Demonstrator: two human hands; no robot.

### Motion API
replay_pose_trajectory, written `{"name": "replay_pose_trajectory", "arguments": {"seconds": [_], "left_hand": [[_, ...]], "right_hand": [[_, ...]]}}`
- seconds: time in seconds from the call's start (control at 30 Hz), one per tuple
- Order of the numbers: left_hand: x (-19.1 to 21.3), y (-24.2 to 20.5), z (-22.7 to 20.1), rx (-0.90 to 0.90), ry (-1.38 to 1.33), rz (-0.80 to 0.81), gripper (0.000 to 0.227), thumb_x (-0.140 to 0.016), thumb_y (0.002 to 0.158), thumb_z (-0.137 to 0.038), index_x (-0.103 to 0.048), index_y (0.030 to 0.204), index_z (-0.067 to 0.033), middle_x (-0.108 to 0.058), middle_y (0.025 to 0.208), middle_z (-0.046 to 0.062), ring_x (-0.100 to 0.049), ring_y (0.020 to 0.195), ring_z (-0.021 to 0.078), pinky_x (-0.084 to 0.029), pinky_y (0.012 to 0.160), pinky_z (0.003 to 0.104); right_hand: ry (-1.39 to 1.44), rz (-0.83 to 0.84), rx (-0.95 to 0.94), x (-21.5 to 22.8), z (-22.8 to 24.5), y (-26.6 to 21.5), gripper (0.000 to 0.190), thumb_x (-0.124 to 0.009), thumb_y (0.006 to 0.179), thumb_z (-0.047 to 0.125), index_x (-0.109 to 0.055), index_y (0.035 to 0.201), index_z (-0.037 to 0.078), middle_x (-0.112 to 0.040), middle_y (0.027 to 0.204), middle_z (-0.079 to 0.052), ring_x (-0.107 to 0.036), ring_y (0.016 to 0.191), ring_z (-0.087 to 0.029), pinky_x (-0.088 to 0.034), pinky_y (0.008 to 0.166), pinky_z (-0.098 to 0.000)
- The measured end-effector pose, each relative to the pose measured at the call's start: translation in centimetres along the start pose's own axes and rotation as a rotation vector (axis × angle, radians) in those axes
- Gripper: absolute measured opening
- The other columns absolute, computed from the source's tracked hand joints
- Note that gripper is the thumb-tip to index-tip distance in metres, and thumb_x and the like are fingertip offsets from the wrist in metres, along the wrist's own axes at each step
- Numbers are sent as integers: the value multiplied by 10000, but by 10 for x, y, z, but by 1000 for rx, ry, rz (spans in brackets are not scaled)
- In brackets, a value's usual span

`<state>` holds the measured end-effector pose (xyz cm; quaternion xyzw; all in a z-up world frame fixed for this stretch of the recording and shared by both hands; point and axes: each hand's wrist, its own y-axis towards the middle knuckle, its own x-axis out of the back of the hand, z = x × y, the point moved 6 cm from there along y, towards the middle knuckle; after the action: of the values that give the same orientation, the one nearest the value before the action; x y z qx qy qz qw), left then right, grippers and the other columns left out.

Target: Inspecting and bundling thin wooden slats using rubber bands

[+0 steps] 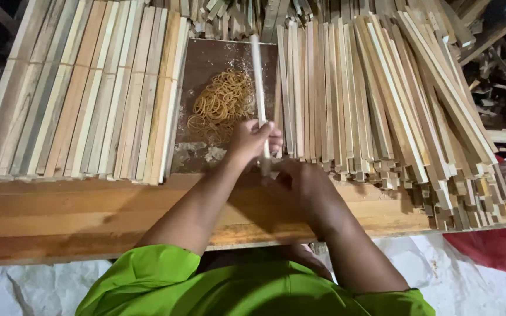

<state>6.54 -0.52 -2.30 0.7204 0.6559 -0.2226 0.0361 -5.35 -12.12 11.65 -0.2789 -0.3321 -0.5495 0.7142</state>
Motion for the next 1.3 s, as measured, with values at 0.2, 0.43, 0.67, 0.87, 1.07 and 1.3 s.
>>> {"name": "replay_pose_trajectory", "arguments": {"seconds": [0.2,0.43,0.67,0.87,1.07,1.3], "left_hand": [[-1,-20,-28,61,-26,-112,596,-547,1049,-287,-357,1485,73,-689,1234,279,-759,1003,349,-655,861,460],[1,-14,-19,-11,-93,-145,556,-593,1024,-300,-466,1435,54,-666,1272,295,-707,1102,391,-594,936,510],[-1,-5,-5,-14,-206,-149,507,-677,982,-345,-560,1348,-14,-676,1277,259,-690,1146,393,-564,982,530],[-14,-28,-26,-38,-262,-91,443,-676,980,-384,-602,1313,-101,-681,1300,158,-700,1149,311,-586,973,463],[-37,-43,-41,-91,-457,71,375,-702,976,-377,-622,1265,-152,-715,1250,144,-753,1020,292,-652,867,450],[-35,-51,-58,-167,-309,132,455,-646,1003,-444,-587,1360,-167,-737,1161,105,-732,753,188,-669,587,346]], "right_hand": [[-401,-236,71,27,-26,40,306,-662,923,324,-752,1009,44,-754,800,-170,-747,742,-379,-599,669,-505],[-735,-296,113,-31,-103,82,302,-586,929,374,-687,806,117,-649,669,-54,-709,548,-242,-536,419,-356],[-207,-180,-87,11,-66,66,215,-647,847,235,-734,854,39,-666,681,-149,-724,689,-401,-559,587,-488],[588,-229,-84,5,-52,24,110,-670,865,-19,-737,947,-52,-673,587,-143,-655,500,-179,-557,536,-304],[943,-207,-67,-30,-49,18,143,-716,919,-5,-685,1024,-97,-713,763,-194,-709,611,-197,-637,553,-319],[858,-163,25,-41,-54,22,126,-722,950,55,-721,1010,-57,-719,825,-154,-667,819,-190,-581,774,-348]]}}
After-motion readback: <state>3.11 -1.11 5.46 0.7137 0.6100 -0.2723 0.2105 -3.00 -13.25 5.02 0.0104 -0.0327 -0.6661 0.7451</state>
